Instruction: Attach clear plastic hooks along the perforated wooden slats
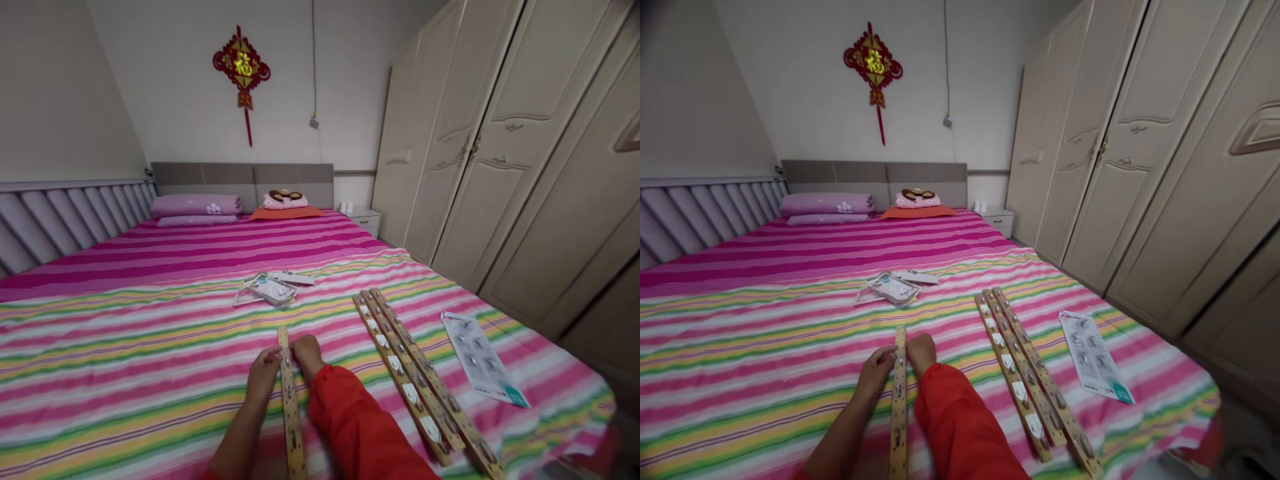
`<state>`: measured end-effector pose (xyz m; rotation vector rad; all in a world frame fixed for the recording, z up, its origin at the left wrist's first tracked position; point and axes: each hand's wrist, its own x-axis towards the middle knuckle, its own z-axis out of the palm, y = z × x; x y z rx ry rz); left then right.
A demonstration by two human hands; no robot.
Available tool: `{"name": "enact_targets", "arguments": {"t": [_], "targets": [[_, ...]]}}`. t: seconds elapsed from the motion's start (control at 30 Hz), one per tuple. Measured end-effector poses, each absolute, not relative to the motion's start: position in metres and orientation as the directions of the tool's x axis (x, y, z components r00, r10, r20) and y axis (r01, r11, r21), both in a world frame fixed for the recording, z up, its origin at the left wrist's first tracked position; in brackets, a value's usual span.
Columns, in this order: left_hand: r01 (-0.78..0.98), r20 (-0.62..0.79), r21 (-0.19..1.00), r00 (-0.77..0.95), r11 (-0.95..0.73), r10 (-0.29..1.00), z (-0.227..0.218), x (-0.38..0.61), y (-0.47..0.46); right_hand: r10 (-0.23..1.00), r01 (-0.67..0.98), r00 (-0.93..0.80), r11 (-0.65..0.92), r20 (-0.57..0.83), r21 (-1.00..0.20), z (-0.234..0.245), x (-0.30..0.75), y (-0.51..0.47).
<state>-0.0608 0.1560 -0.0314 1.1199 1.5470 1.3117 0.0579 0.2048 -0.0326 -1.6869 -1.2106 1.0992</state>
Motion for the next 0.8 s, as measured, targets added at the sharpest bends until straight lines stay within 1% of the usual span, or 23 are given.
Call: {"name": "enact_targets", "arguments": {"t": [0.1,0.2,0.27,0.47,0.53,0.57,0.6,0.63,0.67,0.73,0.77,0.8], "targets": [[0.089,-0.043,0.994,-0.275,0.070,0.960,-0.029,-0.062,0.153,0.944,0.265,0.138,-0.327,-0.300,-0.907,-0.023,0.059,0.199],[0.050,-0.043,0.997,-0.262,0.058,0.964,-0.026,-0.063,0.149,0.940,0.207,0.096,-0.340,-0.327,-0.917,-0.008,0.064,0.182],[0.002,-0.059,0.998,-0.266,0.061,0.962,-0.024,-0.063,0.145,0.949,0.167,0.094,-0.314,-0.302,-0.934,0.002,0.072,0.167],[-0.230,-0.194,0.966,-0.338,0.119,0.921,-0.018,-0.068,0.131,0.981,0.083,0.122,-0.159,-0.148,-0.984,0.039,0.119,0.121],[-0.259,-0.210,0.958,-0.329,0.126,0.921,-0.019,-0.073,0.123,0.988,0.080,0.122,-0.103,-0.093,-0.991,0.049,0.151,0.106],[-0.234,-0.203,0.963,-0.320,0.131,0.925,-0.020,-0.076,0.118,0.988,0.089,0.139,-0.073,-0.060,-0.993,0.053,0.172,0.100],[-0.176,-0.189,0.975,-0.310,0.139,0.932,-0.022,-0.079,0.113,0.986,0.116,0.165,-0.030,-0.011,-0.993,0.057,0.195,0.093],[-0.099,-0.172,0.984,-0.307,0.148,0.936,-0.024,-0.082,0.108,0.976,0.250,0.202,0.032,0.084,-0.968,0.059,0.221,0.087],[-0.035,-0.156,0.988,-0.303,0.152,0.940,-0.026,-0.084,0.103,0.946,0.395,0.279,0.046,0.168,-0.917,0.060,0.249,0.081],[-0.005,-0.150,0.988,-0.300,0.156,0.942,-0.029,-0.086,0.093,0.898,0.484,0.395,-0.025,0.193,-0.875,0.060,0.306,0.068],[-0.017,-0.156,0.987,-0.298,0.158,0.942,-0.030,-0.087,0.089,0.850,0.607,0.473,-0.124,0.231,-0.785,0.059,0.332,0.062],[-0.027,-0.161,0.987,-0.298,0.160,0.941,-0.029,-0.086,0.085,0.801,0.690,0.541,-0.249,0.256,-0.679,0.057,0.354,0.055]]}}
